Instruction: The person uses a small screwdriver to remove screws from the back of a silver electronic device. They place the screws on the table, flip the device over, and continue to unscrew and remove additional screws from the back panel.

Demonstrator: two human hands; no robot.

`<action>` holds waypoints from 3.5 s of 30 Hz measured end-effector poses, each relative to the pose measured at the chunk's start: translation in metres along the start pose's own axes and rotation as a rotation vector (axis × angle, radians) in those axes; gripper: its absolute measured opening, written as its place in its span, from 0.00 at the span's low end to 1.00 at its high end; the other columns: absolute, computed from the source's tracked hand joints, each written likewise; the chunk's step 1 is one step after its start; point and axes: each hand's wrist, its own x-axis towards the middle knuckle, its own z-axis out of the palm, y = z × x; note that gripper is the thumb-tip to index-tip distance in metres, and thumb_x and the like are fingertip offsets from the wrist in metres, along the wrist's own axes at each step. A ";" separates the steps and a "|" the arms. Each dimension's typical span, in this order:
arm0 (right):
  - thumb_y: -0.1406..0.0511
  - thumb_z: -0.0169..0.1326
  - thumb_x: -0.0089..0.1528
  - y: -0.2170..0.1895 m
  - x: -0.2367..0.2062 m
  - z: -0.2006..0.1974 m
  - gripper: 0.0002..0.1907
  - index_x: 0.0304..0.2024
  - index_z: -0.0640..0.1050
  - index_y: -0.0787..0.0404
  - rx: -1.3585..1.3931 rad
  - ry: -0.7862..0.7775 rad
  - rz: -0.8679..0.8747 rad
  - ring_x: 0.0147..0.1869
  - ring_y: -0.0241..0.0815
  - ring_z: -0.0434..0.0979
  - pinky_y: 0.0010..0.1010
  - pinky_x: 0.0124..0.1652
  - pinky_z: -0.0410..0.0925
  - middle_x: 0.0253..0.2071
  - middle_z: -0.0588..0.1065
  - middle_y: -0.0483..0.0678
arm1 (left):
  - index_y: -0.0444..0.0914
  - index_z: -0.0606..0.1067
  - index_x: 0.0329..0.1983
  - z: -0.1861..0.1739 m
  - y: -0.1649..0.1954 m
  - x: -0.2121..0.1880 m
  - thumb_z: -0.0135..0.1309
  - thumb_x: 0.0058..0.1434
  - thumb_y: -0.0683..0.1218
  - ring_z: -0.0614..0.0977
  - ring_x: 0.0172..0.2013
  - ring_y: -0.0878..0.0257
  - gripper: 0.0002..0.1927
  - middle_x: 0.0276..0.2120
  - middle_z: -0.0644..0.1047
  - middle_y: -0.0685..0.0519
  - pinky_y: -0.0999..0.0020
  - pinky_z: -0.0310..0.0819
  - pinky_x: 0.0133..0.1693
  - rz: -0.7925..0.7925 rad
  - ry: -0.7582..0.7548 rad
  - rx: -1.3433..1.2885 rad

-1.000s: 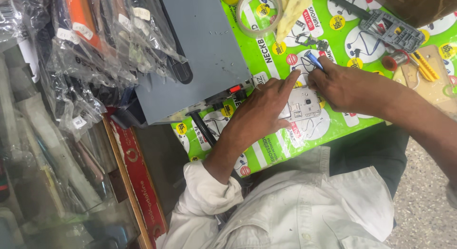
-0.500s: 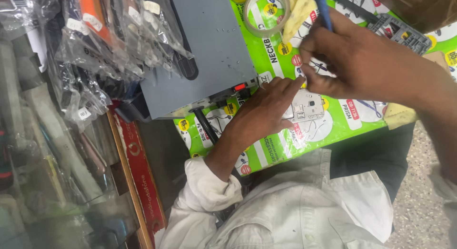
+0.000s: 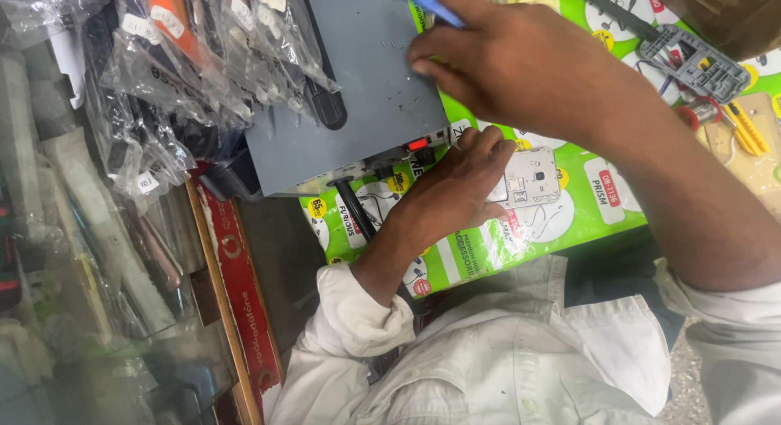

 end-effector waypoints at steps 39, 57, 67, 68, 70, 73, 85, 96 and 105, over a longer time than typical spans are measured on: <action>0.84 0.49 0.71 0.033 -0.178 0.126 0.35 0.61 0.46 0.48 0.686 0.443 0.373 0.55 0.57 0.82 0.46 0.59 0.77 0.51 0.75 0.64 | 0.25 0.67 0.58 0.014 -0.029 0.033 0.70 0.48 0.47 0.68 0.55 0.46 0.39 0.53 0.66 0.41 0.54 0.68 0.58 0.049 0.001 0.071; 0.76 0.58 0.62 0.036 -0.205 0.063 0.10 0.43 0.75 0.59 0.449 0.537 0.162 0.42 0.47 0.83 0.34 0.39 0.75 0.42 0.80 0.50 | 0.33 0.65 0.62 0.012 0.029 0.045 0.68 0.50 0.47 0.68 0.58 0.42 0.38 0.54 0.66 0.42 0.49 0.67 0.57 0.002 -0.013 0.022; 0.75 0.68 0.58 0.034 -0.202 0.088 0.23 0.48 0.70 0.57 0.387 0.611 0.285 0.47 0.46 0.79 0.34 0.43 0.72 0.44 0.73 0.55 | 0.32 0.64 0.62 0.012 0.015 0.040 0.68 0.50 0.47 0.69 0.57 0.43 0.39 0.54 0.66 0.42 0.50 0.67 0.57 0.012 -0.007 0.016; 0.75 0.69 0.57 0.036 -0.202 0.088 0.25 0.48 0.69 0.57 0.374 0.616 0.288 0.46 0.45 0.80 0.34 0.42 0.72 0.43 0.75 0.53 | 0.32 0.64 0.62 0.011 0.013 0.040 0.68 0.51 0.47 0.69 0.57 0.43 0.39 0.54 0.66 0.42 0.50 0.67 0.57 0.011 -0.011 0.018; 0.75 0.70 0.57 0.037 -0.201 0.089 0.26 0.49 0.69 0.58 0.382 0.619 0.298 0.44 0.45 0.81 0.34 0.41 0.72 0.41 0.78 0.52 | 0.31 0.65 0.61 0.011 0.009 0.039 0.68 0.51 0.48 0.69 0.57 0.43 0.38 0.54 0.66 0.42 0.50 0.67 0.58 0.013 -0.011 0.019; 0.77 0.68 0.58 0.037 -0.200 0.088 0.25 0.50 0.70 0.58 0.427 0.617 0.300 0.44 0.47 0.82 0.34 0.41 0.73 0.40 0.79 0.54 | 0.31 0.65 0.61 0.010 0.005 0.040 0.69 0.50 0.48 0.68 0.57 0.44 0.38 0.54 0.66 0.42 0.50 0.67 0.57 -0.002 -0.026 0.013; 0.78 0.67 0.59 0.037 -0.197 0.091 0.24 0.50 0.70 0.59 0.411 0.608 0.264 0.43 0.47 0.82 0.35 0.42 0.71 0.39 0.78 0.53 | 0.31 0.65 0.60 0.010 0.003 0.041 0.69 0.49 0.48 0.69 0.57 0.45 0.38 0.54 0.66 0.43 0.51 0.68 0.58 -0.032 -0.046 0.016; 0.79 0.68 0.56 0.042 -0.201 0.107 0.25 0.47 0.69 0.60 0.562 0.622 0.289 0.48 0.46 0.83 0.34 0.49 0.81 0.44 0.71 0.54 | 0.30 0.64 0.61 0.009 -0.003 0.038 0.69 0.49 0.48 0.68 0.58 0.46 0.39 0.54 0.66 0.43 0.51 0.68 0.58 -0.027 -0.029 0.028; 0.79 0.58 0.63 0.036 -0.197 0.096 0.16 0.47 0.71 0.59 0.594 0.493 0.329 0.51 0.54 0.85 0.36 0.49 0.80 0.44 0.77 0.54 | 0.30 0.64 0.60 0.009 -0.007 0.037 0.69 0.49 0.48 0.68 0.57 0.46 0.40 0.53 0.66 0.43 0.51 0.68 0.57 -0.015 -0.020 0.029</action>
